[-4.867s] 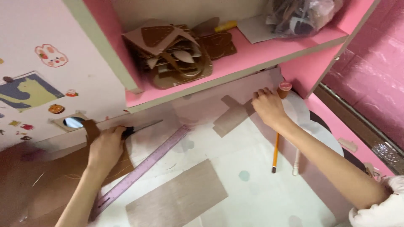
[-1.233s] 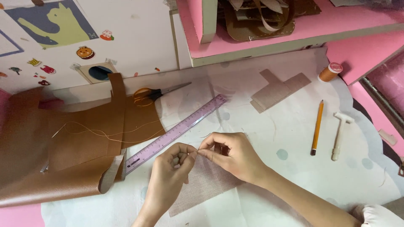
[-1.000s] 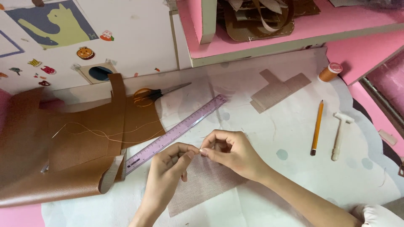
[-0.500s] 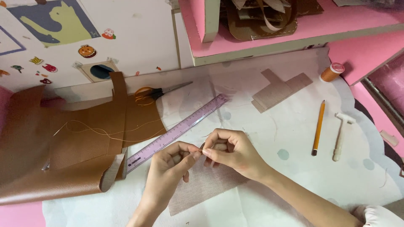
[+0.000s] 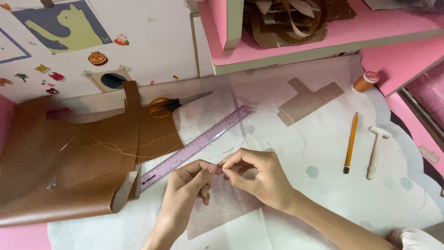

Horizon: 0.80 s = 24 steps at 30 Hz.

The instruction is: Marking and cutting leather pieces for a craft project using scissors, a ruler, and a pencil.

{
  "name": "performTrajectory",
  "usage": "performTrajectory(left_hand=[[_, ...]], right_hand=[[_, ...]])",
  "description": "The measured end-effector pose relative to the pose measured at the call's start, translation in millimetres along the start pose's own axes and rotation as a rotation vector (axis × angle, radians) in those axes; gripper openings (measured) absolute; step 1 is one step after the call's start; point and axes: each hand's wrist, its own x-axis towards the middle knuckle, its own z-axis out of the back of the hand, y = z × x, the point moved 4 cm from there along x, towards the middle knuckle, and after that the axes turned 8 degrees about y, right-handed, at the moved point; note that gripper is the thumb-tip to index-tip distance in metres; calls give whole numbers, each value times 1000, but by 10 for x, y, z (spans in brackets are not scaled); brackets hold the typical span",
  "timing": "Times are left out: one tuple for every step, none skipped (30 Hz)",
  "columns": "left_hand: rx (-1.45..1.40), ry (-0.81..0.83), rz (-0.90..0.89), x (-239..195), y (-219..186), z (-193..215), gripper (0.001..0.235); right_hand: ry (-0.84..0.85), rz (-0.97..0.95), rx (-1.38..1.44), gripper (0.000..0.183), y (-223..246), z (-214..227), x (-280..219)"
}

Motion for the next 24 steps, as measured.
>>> performTrajectory(left_hand=[[0,0,0,3,8,7,27],[33,3,-16,6,9,12,26],[65,6,-31,9,9,16,26],[66,7,-33,-5,-18,2,26],[184,-31,-55,-23,-60,-1,21],[301,-68,-77,-43,-102,-8,17],[302,-67,-78,-44,-106,-10,17],[334,-82,-107,-49,-122,-6,18],[365,-97,-135,-56,-139,-2,19],[365,-97,-136,-54,-145,-8,19],[359,-113,-103,-54,-139,-4,18],[353,-132,-70,-57,-132,2,18],[353,-132,-70,-57,-126,13,18],[348,-118,-99,-55,-130,15,20],[344,-104,-127,-53,-133,18,22],[344,-104,-128,-62,-169,-3,22],[312,-68,-115,-67,-195,-36,29],[281,-33,-102,-74,-220,-70,46],[280,-33,-101,-86,-258,-104,46],[298,-35,-47,-95,-277,-133,48],[315,-37,8,-106,-295,-163,55],[315,-37,8,-87,-210,-138,55],[342,-48,-103,-73,-169,-117,39],[369,-59,-214,-64,-125,-99,23]], right_hand=[[0,1,0,3,-7,1,-2],[17,5,-43,2,-10,-4,-4],[35,10,-86,1,-14,-9,-6],[34,11,-87,1,-13,-5,-4],[61,16,-123,2,-10,-12,-1],[89,19,-160,4,-7,-18,-2],[88,20,-161,4,-12,-13,-2],[85,-5,-139,6,-28,-9,-1],[81,-30,-118,7,-44,-5,-1],[81,-29,-118,7,-37,1,5],[68,-49,-87,8,-39,12,10],[56,-70,-56,8,-40,19,16],[57,-69,-56,8,-32,16,17],[41,-101,0,11,-40,19,18],[26,-133,56,14,-49,22,18],[26,-133,56,14,-46,20,18],[16,-194,105,17,-70,20,12],[6,-256,156,20,-94,17,3],[6,-256,156,20,-93,19,4],[3,-268,165,22,-98,21,5],[1,-280,174,23,-103,23,5],[1,-280,174,23,-104,26,3],[4,-266,185,19,-100,28,1],[6,-253,196,16,-97,30,-4]])
